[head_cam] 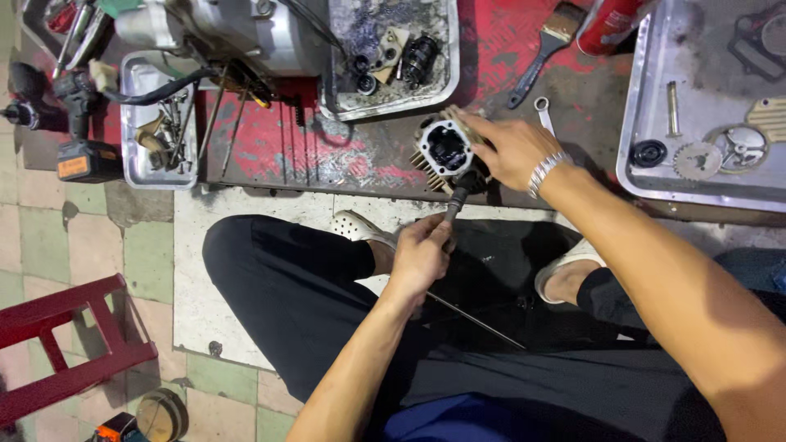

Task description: The person uses a socket wrench to tighten bolts on a small engine cylinder head. They select different socket sizes from a green case and work on the cylinder head both on a workbench and while sitting on the floor.

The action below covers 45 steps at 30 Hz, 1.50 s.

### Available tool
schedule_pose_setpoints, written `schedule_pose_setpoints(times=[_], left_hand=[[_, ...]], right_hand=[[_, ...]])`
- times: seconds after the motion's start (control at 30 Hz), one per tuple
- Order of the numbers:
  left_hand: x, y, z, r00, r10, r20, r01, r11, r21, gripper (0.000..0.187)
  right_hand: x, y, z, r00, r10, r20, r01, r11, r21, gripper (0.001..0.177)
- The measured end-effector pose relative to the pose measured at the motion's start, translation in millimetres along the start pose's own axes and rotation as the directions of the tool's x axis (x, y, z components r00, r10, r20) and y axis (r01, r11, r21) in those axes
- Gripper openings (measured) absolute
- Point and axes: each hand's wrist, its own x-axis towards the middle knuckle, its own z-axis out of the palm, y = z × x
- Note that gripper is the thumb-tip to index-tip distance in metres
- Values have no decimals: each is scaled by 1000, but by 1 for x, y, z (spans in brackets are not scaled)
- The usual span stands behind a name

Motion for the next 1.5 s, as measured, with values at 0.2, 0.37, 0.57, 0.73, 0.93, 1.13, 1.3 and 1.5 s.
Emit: schedule_pose_setpoints(times=[0.2,0.37,0.57,0.73,0.93,1.13,1.3,1.5], left_hand=[[-9,30,-33,906,422,-33,-331,754,568,27],[-35,40,-38,840,542,26,-396,579,713,27],[-43,22,-39,785,619,-14,-411,537,737,27],[-43,12,-40,755,655,-19,-480,572,665,30],[-33,14,-29,775,632,-7,-450,559,696,29],[-35,22,-17,786,618,4,-412,519,749,30],[-35,40,3,844,536,2,-304,476,825,22],[-32,37,-8,935,349,-60,-238,745,623,29]], right_hand=[[-47,-34,24,910,274,-312,-195,945,262,54],[-57,-36,17,841,403,-361,-375,915,148,48],[-18,9,29,831,26,-556,10,998,62,34],[3,18,51,873,-17,-487,75,992,98,32],[0,16,56,867,-9,-499,50,996,68,33],[0,13,57,863,3,-505,41,996,75,33],[1,11,50,888,18,-460,24,996,86,33],[48,20,42,924,292,-246,-288,956,53,45]])
